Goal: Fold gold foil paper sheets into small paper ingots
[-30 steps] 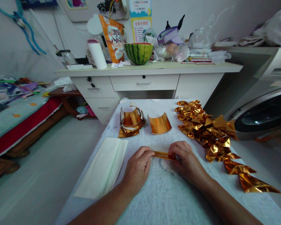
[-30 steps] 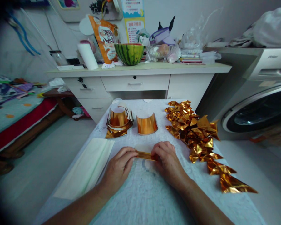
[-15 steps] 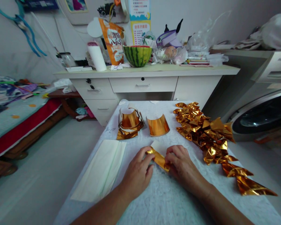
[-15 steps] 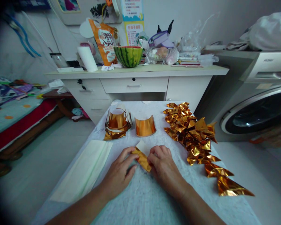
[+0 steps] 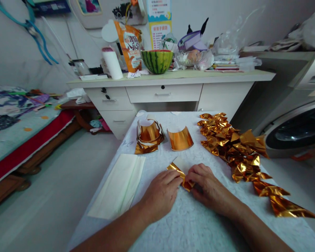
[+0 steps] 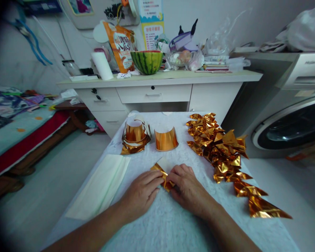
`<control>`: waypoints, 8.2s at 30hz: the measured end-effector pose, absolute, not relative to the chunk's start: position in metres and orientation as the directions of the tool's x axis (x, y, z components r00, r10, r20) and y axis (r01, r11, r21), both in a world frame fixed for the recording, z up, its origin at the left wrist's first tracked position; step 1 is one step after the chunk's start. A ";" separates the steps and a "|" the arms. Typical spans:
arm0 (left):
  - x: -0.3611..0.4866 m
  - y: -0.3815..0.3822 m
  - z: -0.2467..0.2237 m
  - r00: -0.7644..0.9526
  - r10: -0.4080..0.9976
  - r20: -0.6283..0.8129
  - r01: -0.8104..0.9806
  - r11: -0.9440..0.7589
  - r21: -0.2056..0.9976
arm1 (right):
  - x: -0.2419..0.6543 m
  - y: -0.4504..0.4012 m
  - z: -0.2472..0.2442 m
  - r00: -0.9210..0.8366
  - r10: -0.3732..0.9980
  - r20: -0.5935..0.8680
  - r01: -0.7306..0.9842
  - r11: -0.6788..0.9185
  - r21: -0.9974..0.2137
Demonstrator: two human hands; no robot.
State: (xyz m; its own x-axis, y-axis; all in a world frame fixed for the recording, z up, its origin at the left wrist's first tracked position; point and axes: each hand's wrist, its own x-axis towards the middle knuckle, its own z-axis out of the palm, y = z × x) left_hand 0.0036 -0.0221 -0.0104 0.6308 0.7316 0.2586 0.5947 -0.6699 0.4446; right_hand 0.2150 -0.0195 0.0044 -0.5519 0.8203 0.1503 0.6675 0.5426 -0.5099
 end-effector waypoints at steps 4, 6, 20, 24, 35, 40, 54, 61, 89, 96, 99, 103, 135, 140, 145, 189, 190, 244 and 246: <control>0.006 -0.025 -0.009 0.654 0.730 0.198 0.636 -0.673 0.379 | 0.219 -0.018 -0.002 -0.558 0.816 0.149 0.639 0.537 -0.551; 0.008 -0.027 -0.004 0.654 0.740 0.158 0.656 -0.659 0.369 | 0.220 -0.017 -0.004 -0.555 0.819 0.147 0.630 0.529 -0.569; 0.022 -0.014 0.029 0.616 0.787 -0.032 0.734 -0.559 0.385 | 0.219 -0.016 0.000 -0.521 0.844 0.123 0.647 0.485 -0.588; 0.025 -0.010 0.014 0.580 0.814 0.036 0.722 -0.534 0.439 | 0.219 -0.016 0.001 -0.506 0.856 0.106 0.651 0.460 -0.604; 0.023 -0.005 -0.009 0.541 0.829 0.143 0.542 -0.474 0.694 | 0.221 -0.015 0.001 -0.452 0.889 0.067 0.648 0.379 -0.660; 0.025 -0.008 -0.007 0.464 0.878 0.123 0.583 -0.406 0.704 | 0.222 -0.016 0.001 -0.430 0.900 0.064 0.657 0.361 -0.661; 0.029 -0.009 -0.009 0.437 0.887 0.151 0.612 -0.416 0.672 | 0.213 -0.018 0.000 -0.323 0.944 0.064 0.730 0.292 -0.618; 0.031 -0.009 -0.011 0.436 0.889 0.138 0.651 -0.418 0.633 | 0.207 -0.017 -0.002 -0.256 0.964 0.076 0.770 0.251 -0.587; 0.031 -0.010 -0.012 0.438 0.890 0.128 0.691 -0.424 0.586 | 0.208 -0.019 0.000 -0.272 0.960 0.072 0.789 0.265 -0.555; 0.032 -0.010 -0.011 0.431 0.893 0.128 0.692 -0.418 0.588 | 0.206 -0.019 -0.004 -0.278 0.958 0.071 0.807 0.273 -0.524; 0.032 -0.010 -0.010 0.422 0.898 0.123 0.697 -0.408 0.590 | 0.205 -0.020 -0.006 -0.270 0.960 0.077 0.817 0.270 -0.509; 0.031 -0.010 -0.012 0.418 0.900 0.119 0.708 -0.405 0.579 | 0.206 -0.020 -0.007 -0.263 0.961 0.079 0.826 0.267 -0.497; 0.023 -0.009 -0.010 0.424 0.903 0.074 0.686 -0.374 0.625 | 0.199 -0.021 -0.011 -0.234 0.966 0.111 0.882 0.258 -0.393; 0.022 -0.009 -0.009 0.428 0.902 0.055 0.686 -0.364 0.630 | 0.200 -0.022 -0.010 -0.216 0.969 0.124 0.884 0.248 -0.397; 0.021 -0.007 -0.007 0.432 0.902 0.022 0.686 -0.344 0.641 | 0.208 -0.023 -0.015 -0.197 0.966 0.168 0.884 0.250 -0.395; 0.011 0.013 -0.016 0.202 0.964 0.172 0.777 -0.264 0.571 | 0.219 -0.025 -0.002 -0.314 0.947 0.066 0.777 0.296 -0.555; 0.012 0.013 -0.015 0.205 0.964 0.166 0.775 -0.264 0.575 | 0.218 -0.024 -0.004 -0.292 0.953 0.081 0.788 0.288 -0.545; 0.022 -0.005 -0.002 0.346 0.938 0.039 0.369 -0.174 0.913 | 0.221 -0.007 -0.015 -0.051 0.981 0.185 0.643 0.174 -0.746; 0.022 -0.007 -0.004 0.338 0.940 0.054 0.360 -0.182 0.915 | 0.222 -0.006 -0.015 -0.053 0.983 0.178 0.658 0.168 -0.734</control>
